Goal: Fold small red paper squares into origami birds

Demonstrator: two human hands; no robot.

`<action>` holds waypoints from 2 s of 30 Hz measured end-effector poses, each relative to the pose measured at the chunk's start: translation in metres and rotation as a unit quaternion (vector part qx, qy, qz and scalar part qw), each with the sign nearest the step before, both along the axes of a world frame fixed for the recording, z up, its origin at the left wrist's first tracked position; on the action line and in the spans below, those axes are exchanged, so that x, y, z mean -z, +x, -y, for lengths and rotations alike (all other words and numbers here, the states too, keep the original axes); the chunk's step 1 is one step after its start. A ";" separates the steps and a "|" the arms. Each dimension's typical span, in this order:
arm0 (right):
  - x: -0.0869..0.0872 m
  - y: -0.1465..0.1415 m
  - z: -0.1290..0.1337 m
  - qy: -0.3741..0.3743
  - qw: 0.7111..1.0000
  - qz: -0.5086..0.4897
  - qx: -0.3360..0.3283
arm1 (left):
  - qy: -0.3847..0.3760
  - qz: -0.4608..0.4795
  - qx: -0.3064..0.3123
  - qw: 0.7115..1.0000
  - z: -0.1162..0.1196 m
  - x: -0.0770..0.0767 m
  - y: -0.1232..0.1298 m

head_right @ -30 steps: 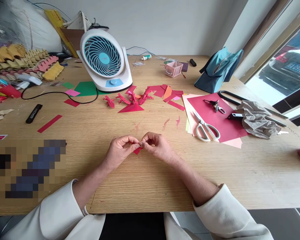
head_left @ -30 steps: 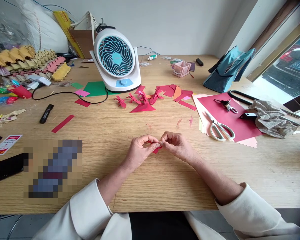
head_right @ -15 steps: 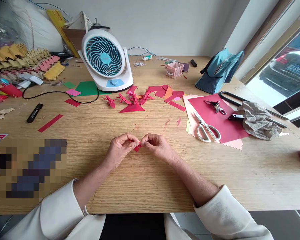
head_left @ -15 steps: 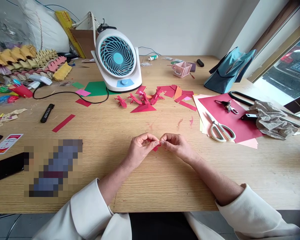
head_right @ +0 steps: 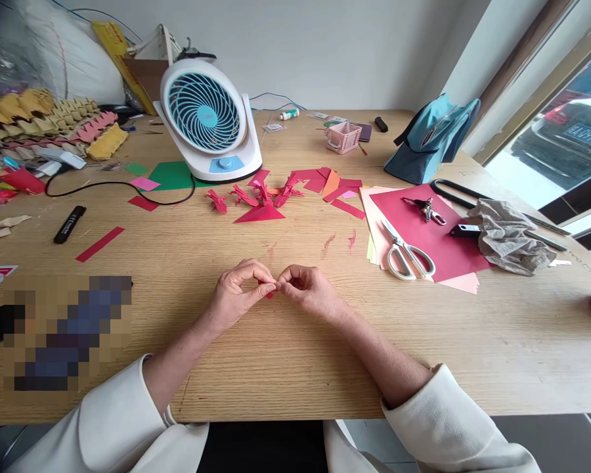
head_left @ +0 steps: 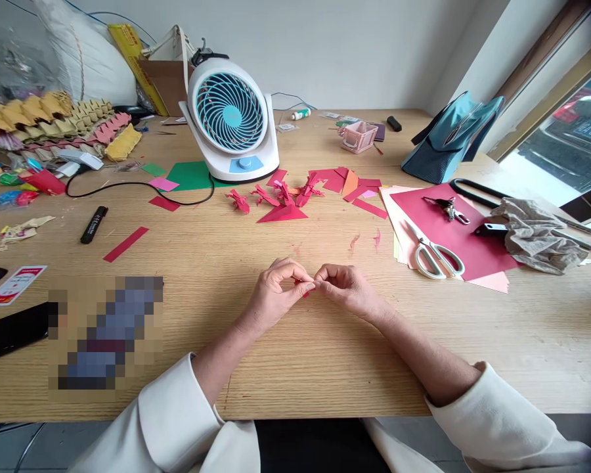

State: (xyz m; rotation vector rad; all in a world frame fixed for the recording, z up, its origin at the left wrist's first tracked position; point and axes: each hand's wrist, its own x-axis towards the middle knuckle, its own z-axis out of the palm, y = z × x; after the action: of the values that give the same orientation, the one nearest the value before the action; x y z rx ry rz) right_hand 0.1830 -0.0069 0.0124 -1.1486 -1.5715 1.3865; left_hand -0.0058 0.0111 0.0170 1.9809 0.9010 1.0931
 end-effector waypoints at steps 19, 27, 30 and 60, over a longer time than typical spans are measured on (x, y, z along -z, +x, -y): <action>0.003 0.000 -0.001 0.004 1.000 0.006 -0.004 | 0.036 -0.021 -0.008 0.999 0.001 -0.001 0.000; 0.002 0.000 0.000 -0.002 1.000 0.009 -0.003 | 0.090 -0.040 -0.007 0.995 0.002 -0.004 -0.001; 0.000 0.001 -0.001 -0.015 1.000 0.003 0.005 | 0.085 -0.028 -0.012 0.996 0.001 -0.003 -0.001; -0.003 0.003 -0.001 -0.081 0.995 -0.046 0.017 | 0.221 -0.171 -0.057 0.958 0.005 -0.003 -0.004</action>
State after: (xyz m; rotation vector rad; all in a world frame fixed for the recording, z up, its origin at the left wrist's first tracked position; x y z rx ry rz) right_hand 0.1858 -0.0059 0.0154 -1.1828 -1.3894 1.5454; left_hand -0.0094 0.0059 0.0198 2.5742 1.0246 1.1051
